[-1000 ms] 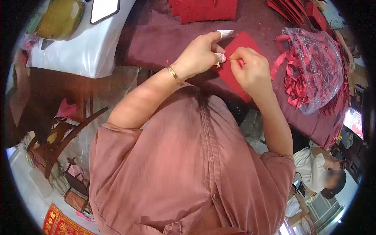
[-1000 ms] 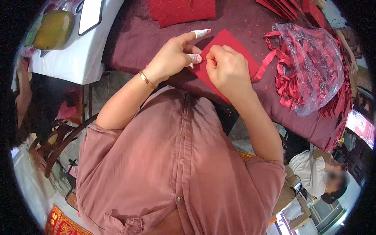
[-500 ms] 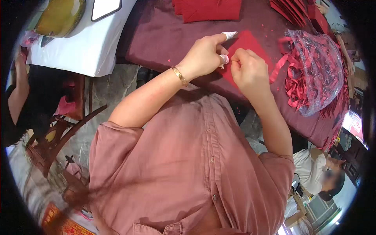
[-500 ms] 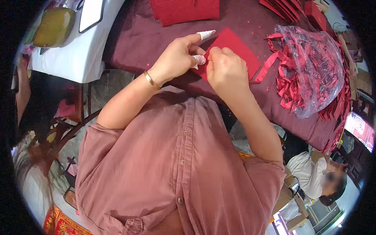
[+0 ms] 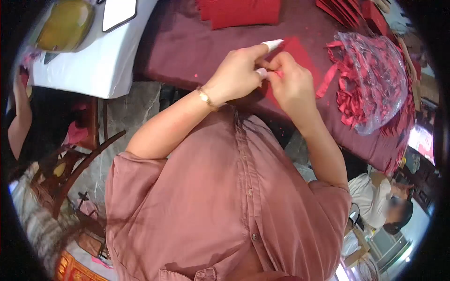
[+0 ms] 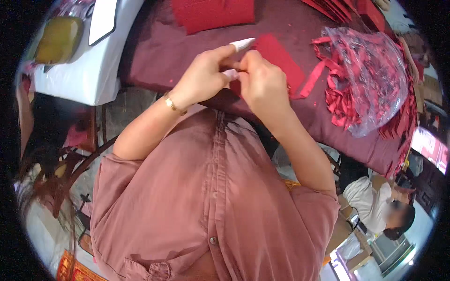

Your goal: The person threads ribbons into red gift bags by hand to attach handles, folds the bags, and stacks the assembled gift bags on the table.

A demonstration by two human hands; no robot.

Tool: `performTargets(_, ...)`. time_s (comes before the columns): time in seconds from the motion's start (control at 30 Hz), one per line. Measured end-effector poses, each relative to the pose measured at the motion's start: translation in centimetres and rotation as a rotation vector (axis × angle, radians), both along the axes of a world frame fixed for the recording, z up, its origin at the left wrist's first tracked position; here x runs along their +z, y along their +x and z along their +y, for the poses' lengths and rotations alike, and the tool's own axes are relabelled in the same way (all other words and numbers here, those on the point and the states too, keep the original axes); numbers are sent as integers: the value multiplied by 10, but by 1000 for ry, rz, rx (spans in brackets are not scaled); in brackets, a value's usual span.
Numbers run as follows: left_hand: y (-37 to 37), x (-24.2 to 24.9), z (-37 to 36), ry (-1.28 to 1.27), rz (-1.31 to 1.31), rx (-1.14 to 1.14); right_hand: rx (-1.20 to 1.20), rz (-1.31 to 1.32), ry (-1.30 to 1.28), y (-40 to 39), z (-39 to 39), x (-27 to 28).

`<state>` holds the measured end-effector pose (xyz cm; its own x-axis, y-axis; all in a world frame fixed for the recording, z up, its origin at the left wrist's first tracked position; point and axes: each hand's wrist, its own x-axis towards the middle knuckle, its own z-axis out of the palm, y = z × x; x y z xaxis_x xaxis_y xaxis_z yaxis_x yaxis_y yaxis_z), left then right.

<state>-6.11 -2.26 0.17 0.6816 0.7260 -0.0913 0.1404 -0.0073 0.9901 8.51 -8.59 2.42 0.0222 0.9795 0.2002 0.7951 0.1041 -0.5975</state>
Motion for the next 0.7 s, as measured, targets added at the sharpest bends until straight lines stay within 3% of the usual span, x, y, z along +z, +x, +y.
performTargets(0.03,-1,-1,-1,79,38,1,-4,-8,-22,0,0,-3)
performTargets(0.13,-2,3,0,-180,-10,7,51,-129,-56,6,-1,3)
performTargets(0.2,-1,12,0,-279,-64,54,103,47,49,25,0,13)
performTargets(0.23,-1,4,3,-231,-70,89,-14,168,61,37,-3,10)
performTargets(0.27,-1,2,5,-231,-78,89,-235,277,-97,55,-7,9)
performTargets(0.3,-2,0,7,-142,-18,93,-383,146,-63,82,-9,0)
performTargets(0.37,-1,0,9,-50,41,101,-692,-238,-254,112,-9,6)
performTargets(0.47,-2,9,10,-20,115,52,-881,-459,-316,130,-8,-8)
performTargets(0.63,-4,-2,12,69,133,121,-730,-441,-112,144,-13,-35)
performTargets(0.7,-2,-2,13,161,147,157,-706,-81,38,137,-13,-31)
